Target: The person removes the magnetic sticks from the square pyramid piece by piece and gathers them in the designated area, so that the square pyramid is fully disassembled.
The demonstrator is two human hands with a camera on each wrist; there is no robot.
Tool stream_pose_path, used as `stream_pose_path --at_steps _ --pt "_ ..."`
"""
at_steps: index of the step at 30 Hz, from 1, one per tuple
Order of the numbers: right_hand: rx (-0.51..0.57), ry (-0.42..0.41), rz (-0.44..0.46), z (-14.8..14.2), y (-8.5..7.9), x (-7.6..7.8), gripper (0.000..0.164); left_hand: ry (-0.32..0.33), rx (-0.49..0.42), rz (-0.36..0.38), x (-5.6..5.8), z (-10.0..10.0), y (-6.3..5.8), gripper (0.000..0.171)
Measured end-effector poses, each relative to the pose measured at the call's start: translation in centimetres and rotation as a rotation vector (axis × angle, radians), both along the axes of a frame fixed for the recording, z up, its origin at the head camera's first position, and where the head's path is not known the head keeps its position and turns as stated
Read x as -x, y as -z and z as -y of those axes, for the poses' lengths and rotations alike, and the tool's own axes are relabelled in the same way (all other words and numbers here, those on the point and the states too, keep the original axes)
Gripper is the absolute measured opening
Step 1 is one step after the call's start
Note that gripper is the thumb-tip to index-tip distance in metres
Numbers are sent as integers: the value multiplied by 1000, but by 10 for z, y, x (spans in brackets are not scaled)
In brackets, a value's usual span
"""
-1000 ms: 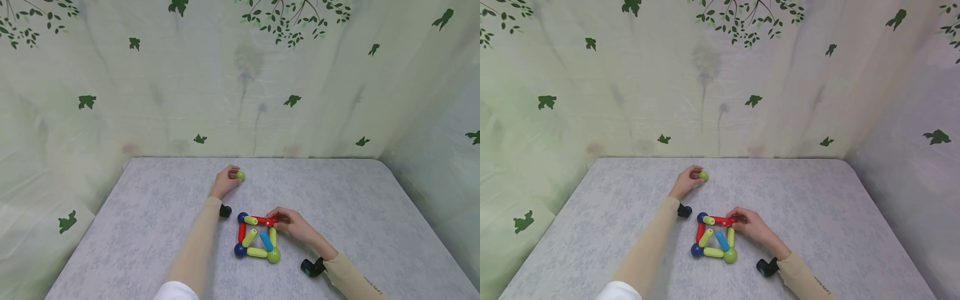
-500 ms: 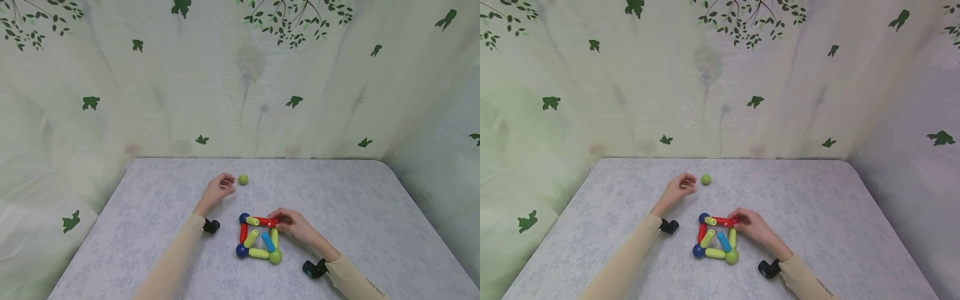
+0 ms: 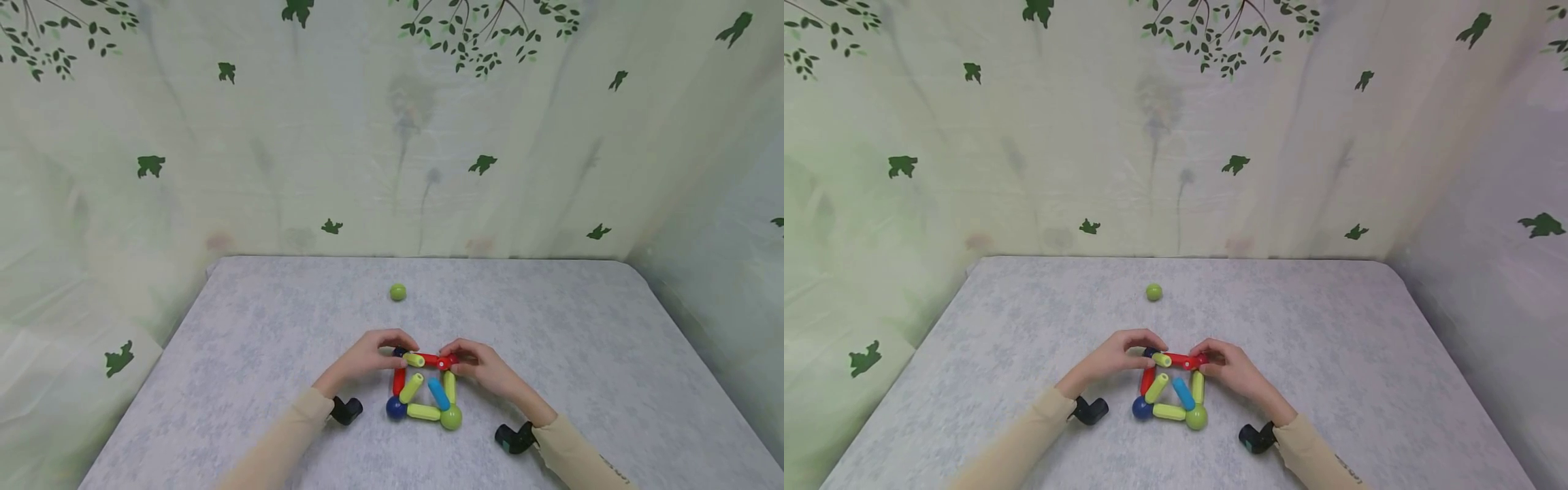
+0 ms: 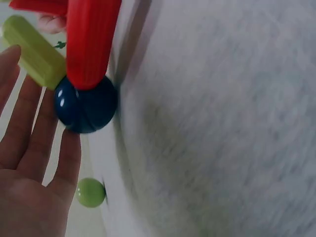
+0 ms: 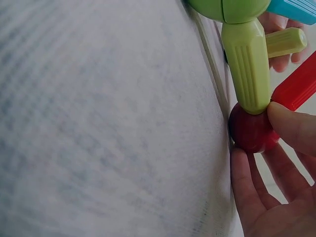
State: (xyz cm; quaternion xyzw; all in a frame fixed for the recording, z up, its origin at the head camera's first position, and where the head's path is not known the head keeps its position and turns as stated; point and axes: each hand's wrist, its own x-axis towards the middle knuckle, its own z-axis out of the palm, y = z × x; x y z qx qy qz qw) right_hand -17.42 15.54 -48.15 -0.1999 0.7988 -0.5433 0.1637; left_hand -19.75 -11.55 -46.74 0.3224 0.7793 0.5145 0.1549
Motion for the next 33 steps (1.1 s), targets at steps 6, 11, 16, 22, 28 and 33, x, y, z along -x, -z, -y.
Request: stream_pose_path --at_steps 6,11,16,22,28,33 --pt "20 -17 7 0 0 0 21 6 14 -81 -7 -8 4 20" --pt "19 -22 -12 -1 0 -1 22 6 20 -162 -11 -12 4 20" --pt "19 -27 -26 -1 0 -1 22 -12 79 -327 -13 -14 2 17" --pt "15 -25 -30 0 0 0 23 -69 73 -353 -14 -15 -2 17" --pt "5 -17 -19 0 0 -1 24 -140 44 -280 -13 -12 -3 23" --pt "-9 -15 -26 0 0 -1 24 -225 47 -269 -8 -1 -5 25"
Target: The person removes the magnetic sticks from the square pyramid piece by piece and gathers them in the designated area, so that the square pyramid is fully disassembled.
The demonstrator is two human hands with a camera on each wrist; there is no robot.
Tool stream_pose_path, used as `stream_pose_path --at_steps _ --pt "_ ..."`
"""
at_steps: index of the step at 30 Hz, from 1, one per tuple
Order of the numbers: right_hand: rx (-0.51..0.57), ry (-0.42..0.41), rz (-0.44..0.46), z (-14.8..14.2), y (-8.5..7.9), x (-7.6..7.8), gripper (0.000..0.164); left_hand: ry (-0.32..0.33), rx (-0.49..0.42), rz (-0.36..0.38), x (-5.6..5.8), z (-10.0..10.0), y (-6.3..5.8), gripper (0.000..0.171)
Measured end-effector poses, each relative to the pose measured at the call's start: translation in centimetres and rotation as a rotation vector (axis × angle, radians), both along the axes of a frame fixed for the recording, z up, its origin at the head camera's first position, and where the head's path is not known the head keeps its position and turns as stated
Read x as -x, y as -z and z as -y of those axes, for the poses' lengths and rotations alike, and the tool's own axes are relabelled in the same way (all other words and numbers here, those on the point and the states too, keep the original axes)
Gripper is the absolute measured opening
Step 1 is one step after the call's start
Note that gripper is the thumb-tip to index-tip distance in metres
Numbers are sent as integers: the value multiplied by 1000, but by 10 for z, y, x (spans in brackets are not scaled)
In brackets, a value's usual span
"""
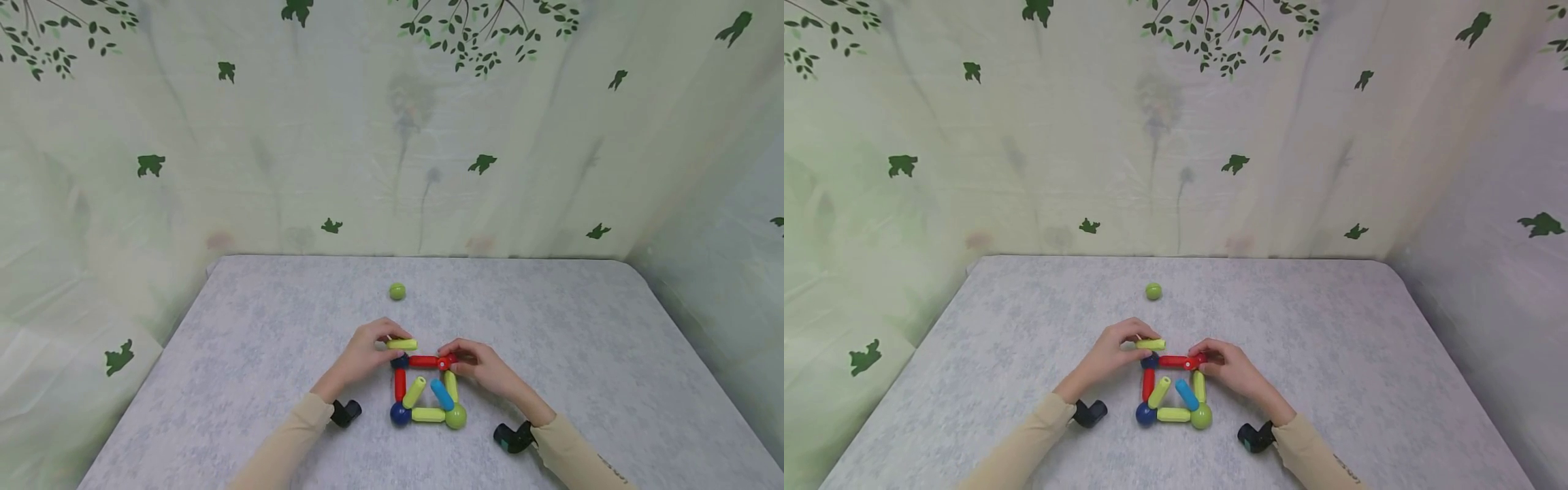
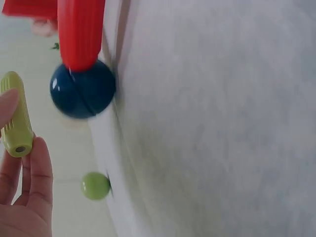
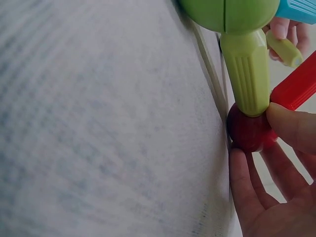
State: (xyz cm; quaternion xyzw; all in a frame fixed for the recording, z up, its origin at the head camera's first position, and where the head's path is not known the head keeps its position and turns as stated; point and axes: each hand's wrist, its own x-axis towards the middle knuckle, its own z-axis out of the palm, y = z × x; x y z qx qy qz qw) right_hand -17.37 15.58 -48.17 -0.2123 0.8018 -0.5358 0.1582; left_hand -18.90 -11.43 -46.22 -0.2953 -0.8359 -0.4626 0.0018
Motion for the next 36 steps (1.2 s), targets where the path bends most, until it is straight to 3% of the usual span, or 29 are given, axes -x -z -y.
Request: stream_pose_path --at_steps 9,19,29,36 --pt "-3 11 1 1 -1 -1 25 -165 -29 36 14 34 2 25" --pt "-4 6 4 0 0 -1 25 -359 14 91 41 76 2 20" --pt "-4 11 14 0 0 -1 26 -392 85 166 62 102 9 20" --pt "0 14 19 1 -1 -1 26 -428 129 176 73 105 10 19"
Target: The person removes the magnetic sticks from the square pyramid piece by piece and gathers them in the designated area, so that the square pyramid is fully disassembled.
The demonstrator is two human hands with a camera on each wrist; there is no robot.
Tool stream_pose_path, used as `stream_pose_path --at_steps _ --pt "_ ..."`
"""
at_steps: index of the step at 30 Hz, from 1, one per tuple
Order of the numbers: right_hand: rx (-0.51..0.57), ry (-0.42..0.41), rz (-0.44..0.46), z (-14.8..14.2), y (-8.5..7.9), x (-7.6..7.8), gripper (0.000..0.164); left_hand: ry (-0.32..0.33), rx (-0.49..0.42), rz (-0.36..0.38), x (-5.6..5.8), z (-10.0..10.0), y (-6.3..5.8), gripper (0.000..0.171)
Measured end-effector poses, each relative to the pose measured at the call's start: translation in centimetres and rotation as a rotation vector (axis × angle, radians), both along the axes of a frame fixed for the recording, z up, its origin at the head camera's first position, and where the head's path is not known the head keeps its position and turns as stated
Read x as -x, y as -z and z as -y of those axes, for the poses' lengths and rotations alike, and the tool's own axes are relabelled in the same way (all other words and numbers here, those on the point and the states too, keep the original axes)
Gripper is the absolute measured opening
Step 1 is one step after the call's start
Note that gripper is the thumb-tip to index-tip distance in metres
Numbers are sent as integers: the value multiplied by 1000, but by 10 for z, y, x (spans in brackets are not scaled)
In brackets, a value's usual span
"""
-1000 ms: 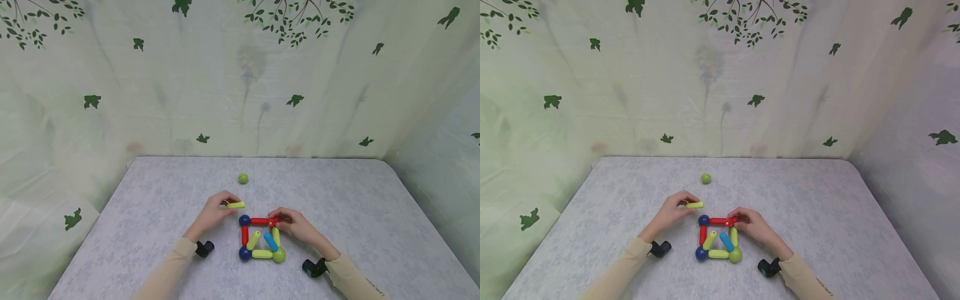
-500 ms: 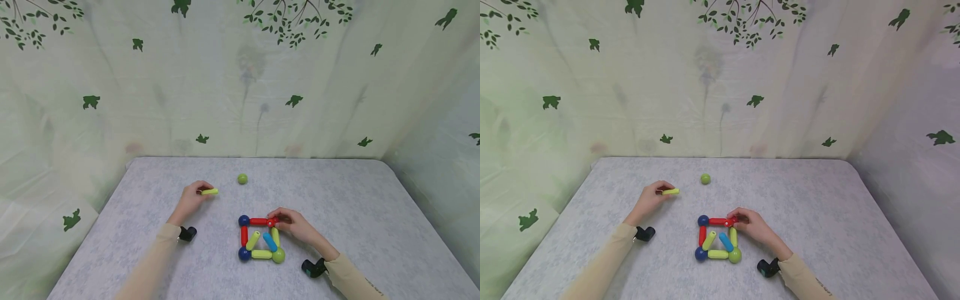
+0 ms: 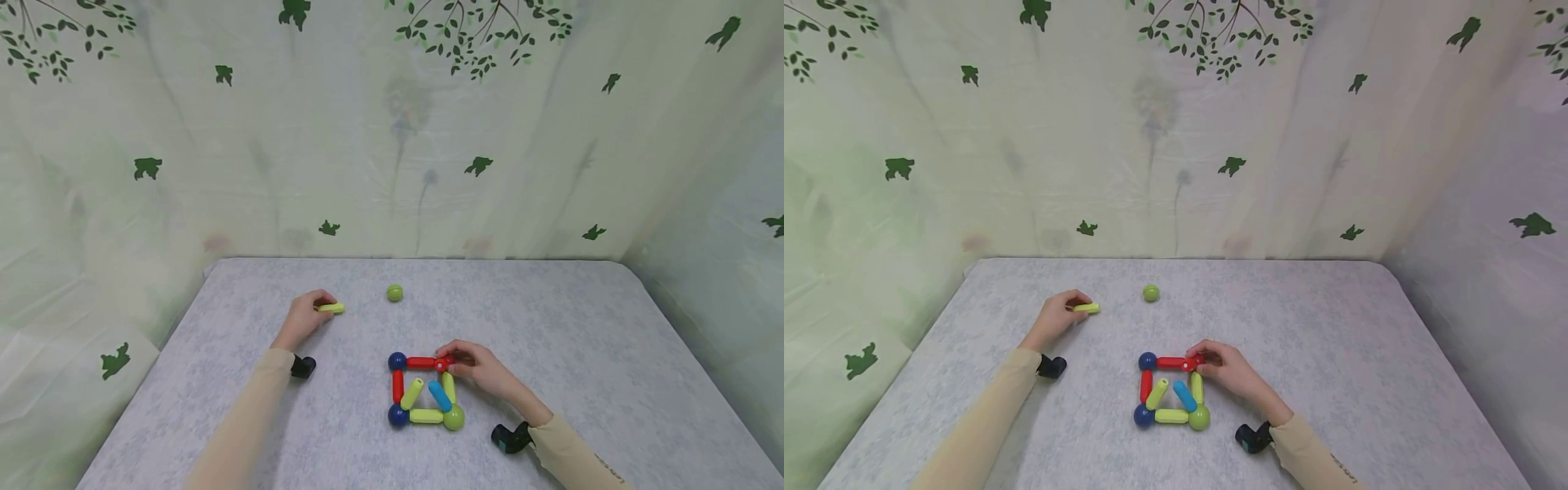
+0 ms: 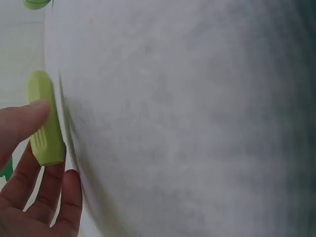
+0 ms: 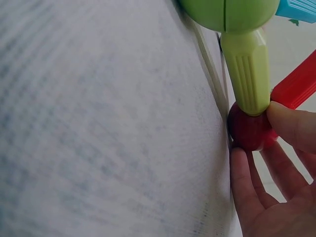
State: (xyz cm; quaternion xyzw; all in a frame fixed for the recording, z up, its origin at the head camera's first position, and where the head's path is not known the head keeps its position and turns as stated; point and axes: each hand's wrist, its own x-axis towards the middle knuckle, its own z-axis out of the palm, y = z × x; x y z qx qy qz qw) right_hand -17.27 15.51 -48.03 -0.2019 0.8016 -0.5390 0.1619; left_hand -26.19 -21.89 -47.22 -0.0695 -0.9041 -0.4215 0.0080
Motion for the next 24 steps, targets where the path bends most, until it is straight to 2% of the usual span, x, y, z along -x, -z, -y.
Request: stream_pose_path --at_steps 10,13,15,18,22,24 --pt "0 2 9 1 2 0 25 -15 16 24 1 1 1 23" --pt "3 6 16 1 2 0 25 -23 8 21 -2 0 -1 27" --pt "8 8 22 0 1 0 25 -12 -7 -6 -7 -2 -5 28" --pt "23 6 25 0 1 0 26 40 -48 -69 -15 -10 -12 27" --pt "31 -3 25 -1 2 2 26 179 -106 -118 -30 -26 -20 25" --pt "21 -8 21 -1 3 2 26 265 -136 -100 -39 -35 -23 24"
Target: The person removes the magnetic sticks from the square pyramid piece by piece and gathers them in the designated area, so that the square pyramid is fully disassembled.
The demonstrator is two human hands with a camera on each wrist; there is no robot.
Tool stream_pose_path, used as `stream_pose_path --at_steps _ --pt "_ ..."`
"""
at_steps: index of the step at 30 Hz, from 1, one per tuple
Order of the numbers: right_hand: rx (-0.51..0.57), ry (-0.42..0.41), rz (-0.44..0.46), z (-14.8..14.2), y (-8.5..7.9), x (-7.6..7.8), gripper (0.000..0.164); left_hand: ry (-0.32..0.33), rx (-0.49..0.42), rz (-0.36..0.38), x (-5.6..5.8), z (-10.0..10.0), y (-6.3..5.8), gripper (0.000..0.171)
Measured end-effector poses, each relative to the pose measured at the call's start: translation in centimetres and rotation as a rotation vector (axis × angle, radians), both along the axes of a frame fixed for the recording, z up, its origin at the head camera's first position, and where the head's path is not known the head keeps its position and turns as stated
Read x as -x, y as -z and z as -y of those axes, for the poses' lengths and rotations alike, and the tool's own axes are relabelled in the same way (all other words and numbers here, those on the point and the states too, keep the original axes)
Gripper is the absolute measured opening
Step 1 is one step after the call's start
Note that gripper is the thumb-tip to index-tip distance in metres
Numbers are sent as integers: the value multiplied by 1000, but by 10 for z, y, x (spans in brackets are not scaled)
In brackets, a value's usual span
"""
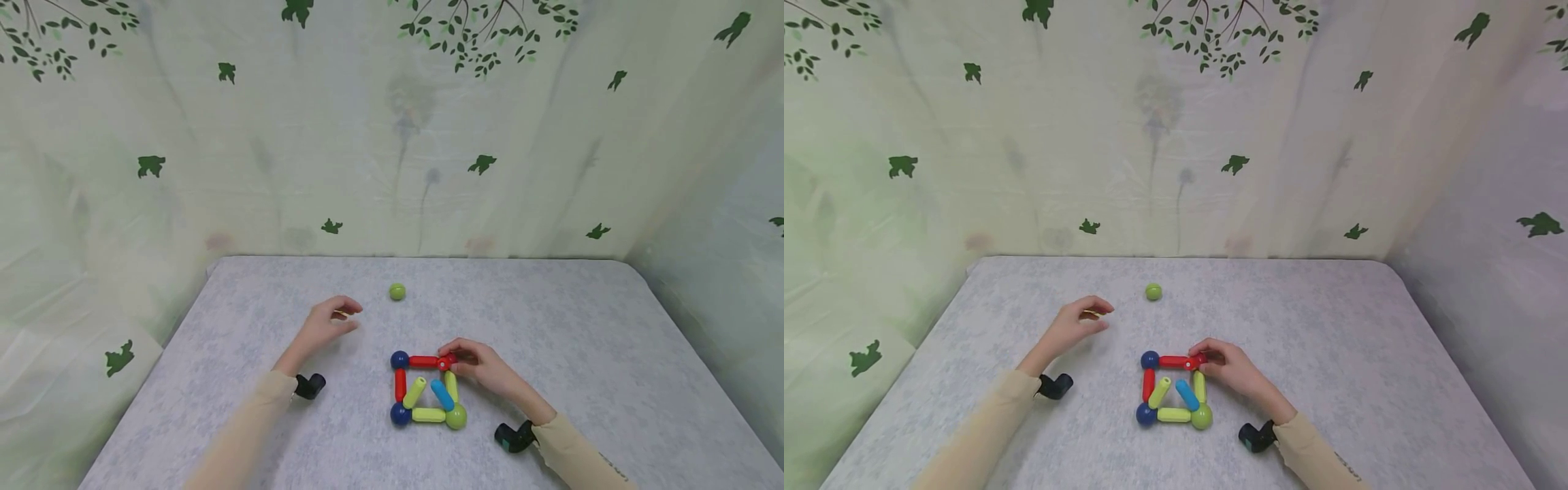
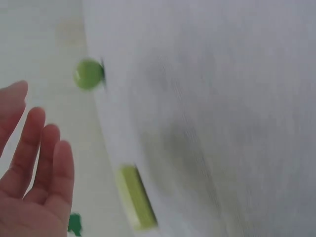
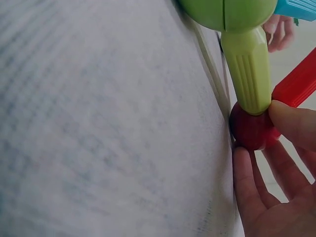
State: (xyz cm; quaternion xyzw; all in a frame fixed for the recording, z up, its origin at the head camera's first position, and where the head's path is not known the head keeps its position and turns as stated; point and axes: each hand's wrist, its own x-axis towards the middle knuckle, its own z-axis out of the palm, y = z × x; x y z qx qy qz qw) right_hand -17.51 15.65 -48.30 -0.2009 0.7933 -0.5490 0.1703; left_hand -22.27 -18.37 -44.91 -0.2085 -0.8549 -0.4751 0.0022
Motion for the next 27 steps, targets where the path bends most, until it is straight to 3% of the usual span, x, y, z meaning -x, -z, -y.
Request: stream_pose_path --at_steps 2,6,11,14,20,27 --pt "-9 -4 -4 0 -1 0 26 84 3 33 -13 -12 -10 23" --pt "-16 -17 -12 -2 0 2 27 245 29 98 -31 -31 -15 22" --pt "4 -36 -2 -4 1 3 28 384 26 162 -46 -47 -5 24" --pt "14 -45 -4 -5 2 4 28 419 16 211 -55 -56 -2 26" --pt "22 -56 -13 -7 4 5 27 425 31 269 -68 -69 4 29" --pt "22 -54 -6 -7 5 5 27 408 133 251 -78 -80 5 32"
